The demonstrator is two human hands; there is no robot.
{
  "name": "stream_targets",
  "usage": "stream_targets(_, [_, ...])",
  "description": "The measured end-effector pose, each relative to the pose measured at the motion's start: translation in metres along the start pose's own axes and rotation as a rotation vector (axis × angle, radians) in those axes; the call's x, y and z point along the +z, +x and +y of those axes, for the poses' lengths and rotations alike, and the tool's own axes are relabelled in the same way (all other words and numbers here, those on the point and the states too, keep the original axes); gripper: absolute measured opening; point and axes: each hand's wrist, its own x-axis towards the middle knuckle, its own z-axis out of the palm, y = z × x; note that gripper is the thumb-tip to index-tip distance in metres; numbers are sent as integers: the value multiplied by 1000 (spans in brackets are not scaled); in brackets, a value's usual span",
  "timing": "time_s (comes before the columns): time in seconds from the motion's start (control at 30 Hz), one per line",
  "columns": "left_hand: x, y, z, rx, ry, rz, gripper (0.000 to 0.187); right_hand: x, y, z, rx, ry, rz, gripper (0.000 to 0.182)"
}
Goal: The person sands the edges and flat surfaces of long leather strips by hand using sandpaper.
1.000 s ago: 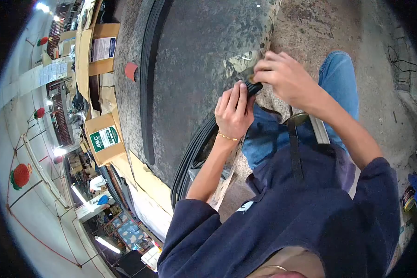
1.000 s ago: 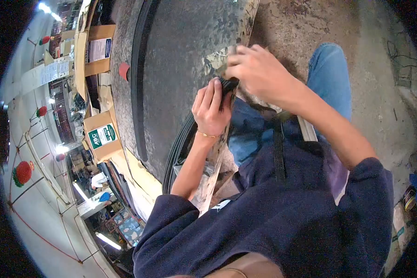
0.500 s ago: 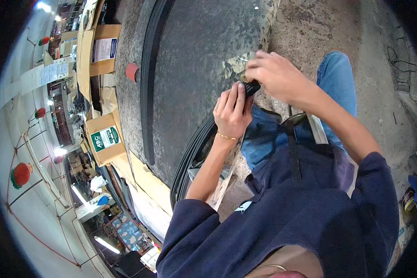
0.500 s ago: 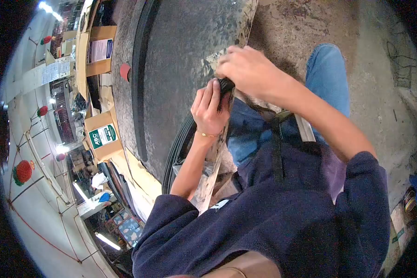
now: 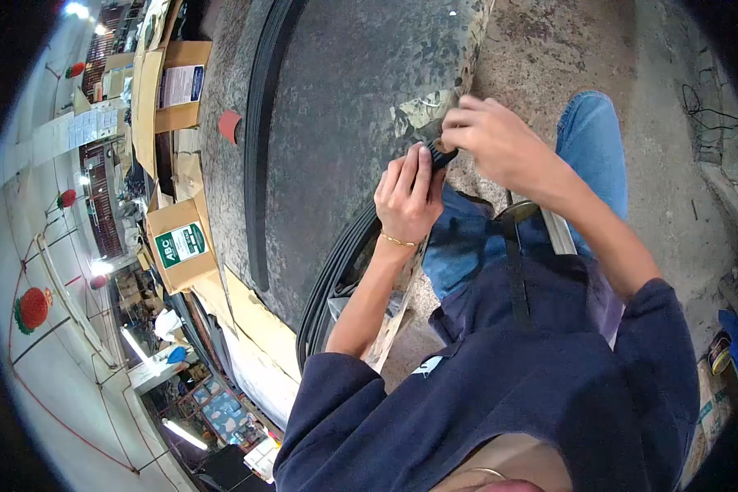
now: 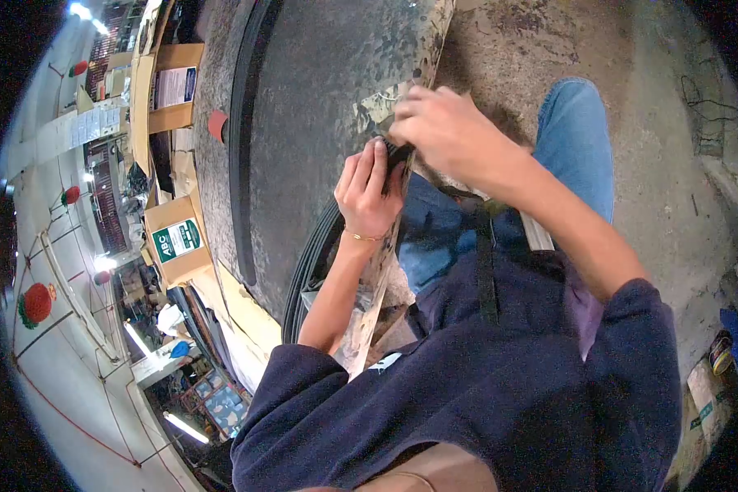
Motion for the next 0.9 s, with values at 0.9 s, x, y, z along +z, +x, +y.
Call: stream_targets(0.9, [-6,5,5,-67,30,-64,48,17,-39,37,229,72,-13,27])
